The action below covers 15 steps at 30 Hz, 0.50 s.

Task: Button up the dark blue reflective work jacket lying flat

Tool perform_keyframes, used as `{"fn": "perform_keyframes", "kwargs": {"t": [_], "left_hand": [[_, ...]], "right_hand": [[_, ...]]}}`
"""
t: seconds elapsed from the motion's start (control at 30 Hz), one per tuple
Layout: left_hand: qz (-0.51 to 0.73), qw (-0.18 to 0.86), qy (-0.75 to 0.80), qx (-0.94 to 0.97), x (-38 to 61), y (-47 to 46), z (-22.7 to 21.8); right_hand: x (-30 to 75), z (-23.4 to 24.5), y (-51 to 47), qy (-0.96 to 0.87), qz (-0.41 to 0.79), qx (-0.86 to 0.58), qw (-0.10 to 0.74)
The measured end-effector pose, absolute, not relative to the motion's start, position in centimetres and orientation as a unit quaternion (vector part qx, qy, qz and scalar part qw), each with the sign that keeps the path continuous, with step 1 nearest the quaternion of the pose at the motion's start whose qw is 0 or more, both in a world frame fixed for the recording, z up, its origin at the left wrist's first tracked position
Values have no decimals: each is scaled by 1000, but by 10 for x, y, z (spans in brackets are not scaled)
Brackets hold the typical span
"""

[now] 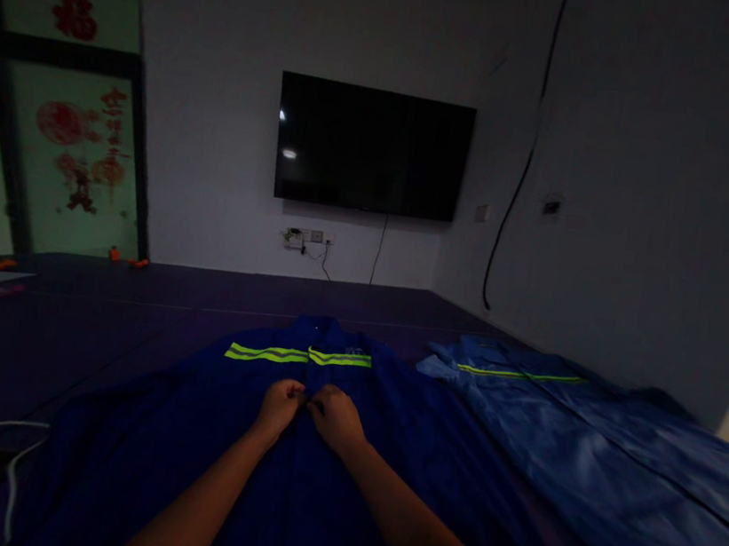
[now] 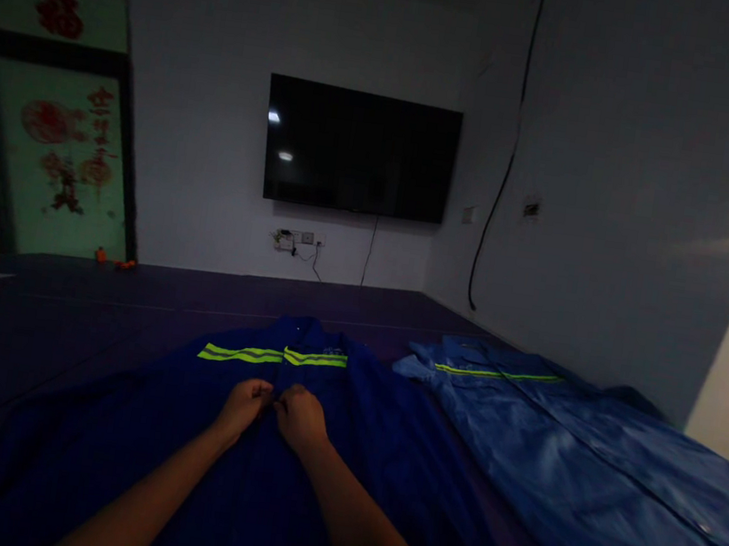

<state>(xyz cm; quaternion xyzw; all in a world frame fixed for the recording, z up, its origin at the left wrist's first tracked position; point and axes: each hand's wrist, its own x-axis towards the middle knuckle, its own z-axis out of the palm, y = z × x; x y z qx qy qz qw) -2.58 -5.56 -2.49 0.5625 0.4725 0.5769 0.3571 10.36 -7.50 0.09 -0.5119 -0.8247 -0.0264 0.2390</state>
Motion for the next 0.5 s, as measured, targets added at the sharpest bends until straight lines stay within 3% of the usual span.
{"fn": "perform_keyframes", "kwargs": {"t": [0.5], "left_hand": [[579,312,465,593,-28,-49,-33]], "right_hand": [[103,2,-76,-827,-69,-523,195]]}}
